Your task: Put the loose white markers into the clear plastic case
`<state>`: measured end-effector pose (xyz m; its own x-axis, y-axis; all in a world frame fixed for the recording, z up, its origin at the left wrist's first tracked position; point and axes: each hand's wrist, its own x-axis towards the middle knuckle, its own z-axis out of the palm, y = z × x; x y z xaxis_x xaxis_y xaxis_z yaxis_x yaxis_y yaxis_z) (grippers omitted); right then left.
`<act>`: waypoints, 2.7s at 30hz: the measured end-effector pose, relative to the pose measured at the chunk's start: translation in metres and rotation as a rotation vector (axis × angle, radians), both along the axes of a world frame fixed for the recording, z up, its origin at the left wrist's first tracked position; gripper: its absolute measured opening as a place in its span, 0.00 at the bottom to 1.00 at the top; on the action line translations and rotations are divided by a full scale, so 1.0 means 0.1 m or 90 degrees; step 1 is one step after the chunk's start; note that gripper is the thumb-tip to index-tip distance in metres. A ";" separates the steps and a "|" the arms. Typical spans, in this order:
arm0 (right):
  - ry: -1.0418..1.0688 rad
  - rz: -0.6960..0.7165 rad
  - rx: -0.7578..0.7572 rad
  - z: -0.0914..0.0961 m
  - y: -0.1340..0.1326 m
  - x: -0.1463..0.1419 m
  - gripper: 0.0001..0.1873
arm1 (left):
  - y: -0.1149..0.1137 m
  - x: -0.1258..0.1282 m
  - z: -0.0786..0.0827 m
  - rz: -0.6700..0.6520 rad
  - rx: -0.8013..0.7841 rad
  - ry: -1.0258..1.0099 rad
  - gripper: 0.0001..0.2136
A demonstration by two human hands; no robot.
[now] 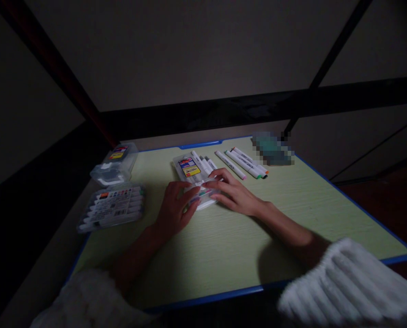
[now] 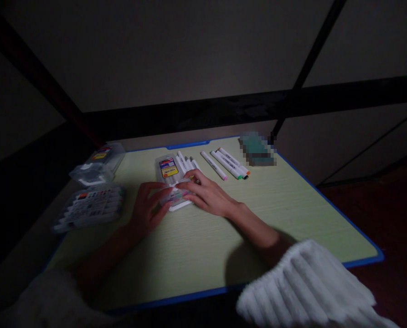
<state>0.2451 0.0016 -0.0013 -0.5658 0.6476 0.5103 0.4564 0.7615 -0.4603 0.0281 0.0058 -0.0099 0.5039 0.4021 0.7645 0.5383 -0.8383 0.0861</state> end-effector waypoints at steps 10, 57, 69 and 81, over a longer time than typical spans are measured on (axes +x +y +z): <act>0.060 -0.029 -0.099 0.02 0.02 -0.01 0.21 | -0.01 0.00 0.02 -0.013 -0.001 -0.002 0.14; 0.521 -0.024 -0.345 0.06 0.12 0.04 0.21 | 0.02 -0.04 0.07 0.028 -0.178 -0.263 0.13; 0.611 0.040 -0.508 0.22 0.08 0.38 0.26 | 0.18 -0.02 -0.01 -0.059 -0.592 -0.493 0.38; 0.502 0.119 -0.537 0.33 0.00 0.42 0.26 | 0.16 0.00 -0.01 -0.222 -0.607 -0.356 0.40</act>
<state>0.2872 0.0016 0.0314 -0.4069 0.8888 0.2107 -0.2680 0.1044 -0.9578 0.0282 0.0215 -0.0112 0.3875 0.8413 0.3770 -0.0218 -0.4004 0.9161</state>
